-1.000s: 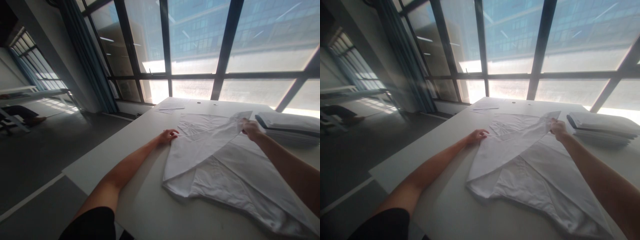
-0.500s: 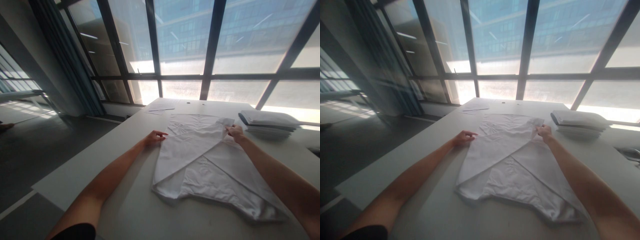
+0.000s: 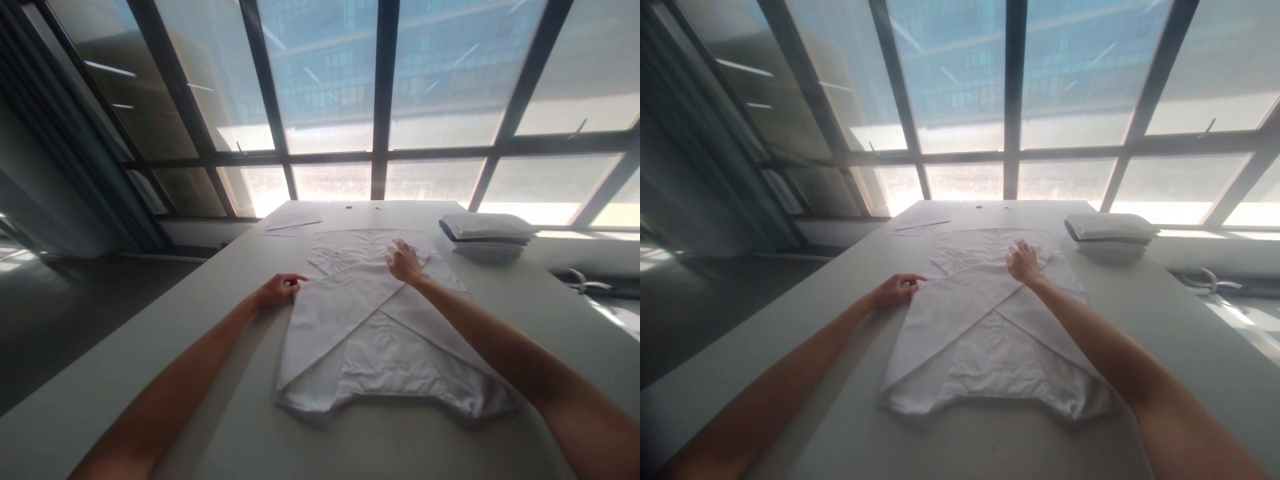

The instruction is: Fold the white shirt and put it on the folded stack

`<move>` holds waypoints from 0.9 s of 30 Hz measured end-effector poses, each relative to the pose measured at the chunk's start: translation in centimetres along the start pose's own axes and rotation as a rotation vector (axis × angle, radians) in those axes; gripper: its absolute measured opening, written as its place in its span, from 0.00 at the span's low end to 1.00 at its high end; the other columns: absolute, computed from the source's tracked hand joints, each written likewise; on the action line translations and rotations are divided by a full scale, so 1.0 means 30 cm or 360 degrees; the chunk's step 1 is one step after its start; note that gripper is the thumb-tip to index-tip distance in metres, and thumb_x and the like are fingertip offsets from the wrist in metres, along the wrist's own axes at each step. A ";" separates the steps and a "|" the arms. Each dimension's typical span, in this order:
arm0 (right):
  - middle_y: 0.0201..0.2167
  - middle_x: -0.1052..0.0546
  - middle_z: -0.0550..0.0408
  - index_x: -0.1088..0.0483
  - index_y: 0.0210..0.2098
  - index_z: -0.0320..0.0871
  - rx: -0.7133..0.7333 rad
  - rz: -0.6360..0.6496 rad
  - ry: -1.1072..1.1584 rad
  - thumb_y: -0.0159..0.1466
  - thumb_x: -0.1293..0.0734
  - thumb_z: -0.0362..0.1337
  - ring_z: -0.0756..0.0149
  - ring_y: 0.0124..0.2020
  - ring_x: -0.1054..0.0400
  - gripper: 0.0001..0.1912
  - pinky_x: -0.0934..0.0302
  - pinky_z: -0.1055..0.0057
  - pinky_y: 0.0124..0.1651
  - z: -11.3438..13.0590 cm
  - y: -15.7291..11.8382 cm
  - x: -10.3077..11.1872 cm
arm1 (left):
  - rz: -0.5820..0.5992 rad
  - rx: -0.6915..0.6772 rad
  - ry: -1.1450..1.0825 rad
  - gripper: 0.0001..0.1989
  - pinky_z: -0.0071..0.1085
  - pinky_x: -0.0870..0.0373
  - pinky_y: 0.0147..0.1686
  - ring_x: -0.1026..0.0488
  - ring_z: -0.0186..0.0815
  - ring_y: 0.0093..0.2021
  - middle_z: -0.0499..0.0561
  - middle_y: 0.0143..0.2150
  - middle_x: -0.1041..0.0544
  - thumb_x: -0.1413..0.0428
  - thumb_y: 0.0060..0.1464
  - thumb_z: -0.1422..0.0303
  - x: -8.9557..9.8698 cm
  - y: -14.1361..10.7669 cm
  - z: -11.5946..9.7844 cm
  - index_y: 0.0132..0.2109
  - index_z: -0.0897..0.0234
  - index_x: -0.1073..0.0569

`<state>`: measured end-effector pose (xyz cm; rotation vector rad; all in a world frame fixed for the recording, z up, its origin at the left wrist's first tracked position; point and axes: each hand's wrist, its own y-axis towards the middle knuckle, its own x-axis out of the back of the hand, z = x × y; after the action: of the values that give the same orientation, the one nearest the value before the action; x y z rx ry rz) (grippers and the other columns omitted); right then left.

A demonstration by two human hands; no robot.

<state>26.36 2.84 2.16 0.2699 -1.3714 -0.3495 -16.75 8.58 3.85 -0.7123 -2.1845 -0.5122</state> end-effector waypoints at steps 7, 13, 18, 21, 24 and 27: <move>0.75 0.44 0.38 0.40 0.72 0.39 -0.0165 0.0472 -0.0055 0.75 0.49 0.48 0.50 0.75 0.52 0.32 0.55 0.46 0.72 -0.084 0.040 -0.079 | -0.0010 -0.0098 0.0380 0.19 0.37 0.33 0.54 0.27 0.39 0.43 0.51 0.38 0.22 0.46 0.59 0.64 -0.005 -0.023 -0.043 0.52 0.63 0.18; 0.75 0.43 0.40 0.40 0.72 0.40 -0.0114 0.0415 -0.0091 0.75 0.50 0.50 0.50 0.75 0.52 0.33 0.55 0.43 0.72 -0.164 0.057 -0.143 | 0.0133 -0.0552 0.0755 0.24 0.44 0.44 0.69 0.34 0.43 0.67 0.58 0.64 0.27 0.51 0.67 0.71 -0.087 -0.094 -0.210 0.68 0.60 0.30; 0.75 0.44 0.41 0.40 0.72 0.40 -0.0124 0.0429 -0.0121 0.75 0.52 0.51 0.50 0.76 0.53 0.34 0.57 0.42 0.73 -0.157 0.052 -0.139 | 0.0641 -0.0588 0.0732 0.30 0.48 0.61 0.75 0.56 0.45 0.78 0.57 0.79 0.51 0.57 0.74 0.57 -0.161 -0.268 -0.276 0.77 0.60 0.47; 0.75 0.44 0.41 0.40 0.72 0.40 -0.0135 0.0445 -0.0132 0.75 0.52 0.52 0.49 0.76 0.53 0.35 0.57 0.42 0.73 -0.155 0.051 -0.131 | 0.0715 -0.0516 0.0686 0.32 0.49 0.68 0.75 0.62 0.45 0.79 0.54 0.80 0.59 0.60 0.74 0.52 -0.155 -0.369 -0.277 0.78 0.58 0.52; 0.75 0.44 0.40 0.41 0.72 0.39 -0.0128 0.0452 -0.0151 0.75 0.52 0.51 0.49 0.76 0.53 0.35 0.57 0.41 0.73 -0.151 0.051 -0.123 | 0.0787 -0.0546 0.0609 0.34 0.48 0.72 0.75 0.63 0.45 0.79 0.53 0.80 0.60 0.58 0.73 0.49 -0.129 -0.441 -0.282 0.78 0.56 0.53; 0.74 0.43 0.39 0.39 0.71 0.39 -0.0105 0.0438 -0.0178 0.75 0.51 0.50 0.48 0.75 0.50 0.33 0.55 0.40 0.72 -0.144 0.047 -0.113 | 0.0863 -0.0567 0.0528 0.37 0.48 0.76 0.75 0.64 0.47 0.79 0.52 0.80 0.61 0.55 0.71 0.47 -0.097 -0.482 -0.289 0.78 0.55 0.54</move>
<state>30.18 5.41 -1.15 0.0058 -1.4821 -0.1817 -19.58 -8.24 5.13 -1.2627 -1.5206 -0.6780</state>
